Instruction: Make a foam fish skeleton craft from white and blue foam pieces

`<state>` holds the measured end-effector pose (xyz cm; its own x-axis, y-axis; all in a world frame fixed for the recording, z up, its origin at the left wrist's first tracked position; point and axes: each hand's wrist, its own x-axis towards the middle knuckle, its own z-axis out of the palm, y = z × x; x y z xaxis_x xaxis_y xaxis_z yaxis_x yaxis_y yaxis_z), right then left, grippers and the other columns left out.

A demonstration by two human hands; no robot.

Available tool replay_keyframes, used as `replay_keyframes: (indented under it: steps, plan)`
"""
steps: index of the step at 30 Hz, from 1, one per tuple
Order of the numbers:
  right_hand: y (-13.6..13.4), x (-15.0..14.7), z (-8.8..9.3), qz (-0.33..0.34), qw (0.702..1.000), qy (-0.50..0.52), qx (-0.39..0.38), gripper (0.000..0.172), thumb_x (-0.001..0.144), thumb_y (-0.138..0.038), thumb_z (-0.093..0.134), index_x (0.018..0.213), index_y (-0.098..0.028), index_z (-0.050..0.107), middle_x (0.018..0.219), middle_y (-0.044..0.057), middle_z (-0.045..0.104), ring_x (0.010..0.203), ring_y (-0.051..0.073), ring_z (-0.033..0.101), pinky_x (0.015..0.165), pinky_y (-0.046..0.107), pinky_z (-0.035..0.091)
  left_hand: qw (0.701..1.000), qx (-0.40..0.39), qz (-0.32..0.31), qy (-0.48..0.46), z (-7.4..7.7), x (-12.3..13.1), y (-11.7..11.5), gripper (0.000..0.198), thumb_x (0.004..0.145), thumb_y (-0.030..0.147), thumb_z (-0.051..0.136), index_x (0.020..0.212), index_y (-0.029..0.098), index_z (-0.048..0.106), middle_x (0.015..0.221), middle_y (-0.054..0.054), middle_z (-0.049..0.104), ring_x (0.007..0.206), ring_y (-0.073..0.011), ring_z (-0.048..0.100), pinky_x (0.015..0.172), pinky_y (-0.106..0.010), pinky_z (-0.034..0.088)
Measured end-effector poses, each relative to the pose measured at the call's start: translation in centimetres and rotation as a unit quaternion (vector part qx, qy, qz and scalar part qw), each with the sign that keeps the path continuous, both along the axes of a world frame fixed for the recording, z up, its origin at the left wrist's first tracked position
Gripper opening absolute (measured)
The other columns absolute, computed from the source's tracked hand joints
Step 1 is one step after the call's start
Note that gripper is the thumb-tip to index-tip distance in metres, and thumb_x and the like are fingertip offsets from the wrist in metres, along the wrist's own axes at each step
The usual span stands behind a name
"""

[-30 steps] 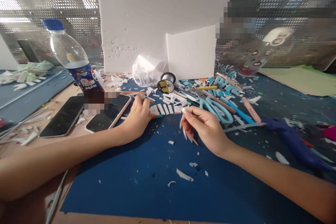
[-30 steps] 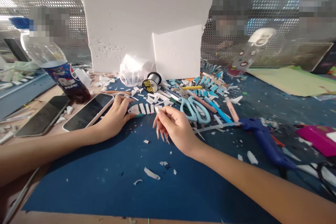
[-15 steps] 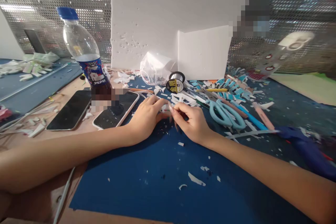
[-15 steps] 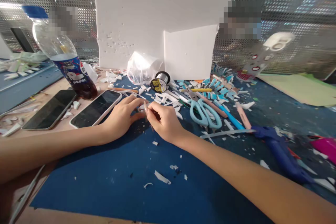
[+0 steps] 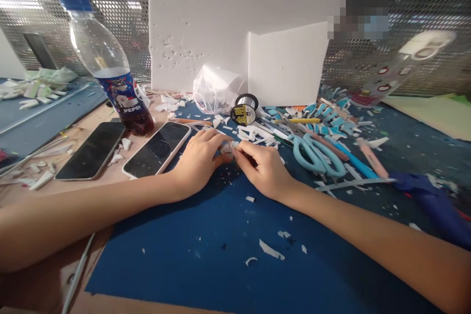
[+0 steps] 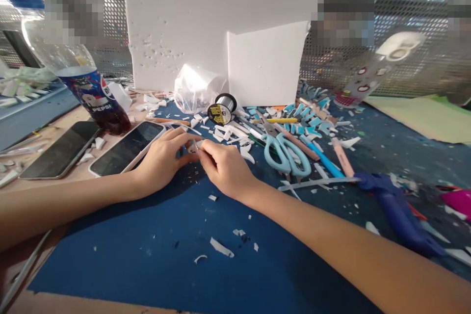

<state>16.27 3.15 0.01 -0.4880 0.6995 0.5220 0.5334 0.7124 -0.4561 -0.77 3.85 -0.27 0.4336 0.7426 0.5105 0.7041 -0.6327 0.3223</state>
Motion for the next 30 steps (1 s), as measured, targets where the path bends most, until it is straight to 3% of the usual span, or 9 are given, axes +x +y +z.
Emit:
replay_keyframes:
  steps: [5,11,17,30]
  plan:
    - [-0.19,-0.02,0.06,-0.014,1.000,0.018,0.002,0.023,0.090,-0.020,0.041,0.067,-0.020,0.040,0.053,-0.006,0.034,0.044,0.008,0.032,0.048,0.023,0.027,1.000,0.002,0.015,0.007,0.18,-0.09,-0.16,0.018,0.085,0.023,0.056,0.101,0.016,0.060,0.093,-0.008,0.060,0.090,-0.0227,0.055,0.077,-0.038,0.047]
    - [-0.18,0.02,0.20,-0.027,0.999,0.045,-0.004,0.032,0.090,-0.023,0.042,0.060,-0.020,0.030,0.050,-0.007,0.026,0.043,0.007,0.027,0.045,0.023,0.024,1.000,0.005,0.010,-0.002,0.29,-0.02,-0.21,0.020,0.083,0.023,0.058,0.102,0.017,0.061,0.088,-0.007,0.058,0.084,-0.0205,0.056,0.070,-0.034,0.047]
    - [-0.12,0.04,0.29,-0.051,0.997,0.058,-0.017,0.034,0.090,-0.026,0.042,0.059,-0.020,0.030,0.049,-0.007,0.027,0.042,0.007,0.027,0.045,0.023,0.023,0.999,0.022,0.013,0.034,0.36,0.06,-0.31,0.023,0.080,0.028,0.063,0.098,0.014,0.060,0.086,-0.007,0.059,0.080,-0.0208,0.056,0.067,-0.033,0.044]
    - [-0.05,-0.05,0.26,-0.012,0.999,0.025,-0.018,0.030,0.089,-0.022,0.042,0.061,-0.020,0.031,0.048,-0.007,0.027,0.041,0.007,0.028,0.044,0.022,0.022,0.997,0.018,0.024,0.069,0.25,0.17,-0.31,0.022,0.079,0.031,0.064,0.092,0.014,0.060,0.081,-0.004,0.057,0.073,-0.0192,0.055,0.063,-0.032,0.040]
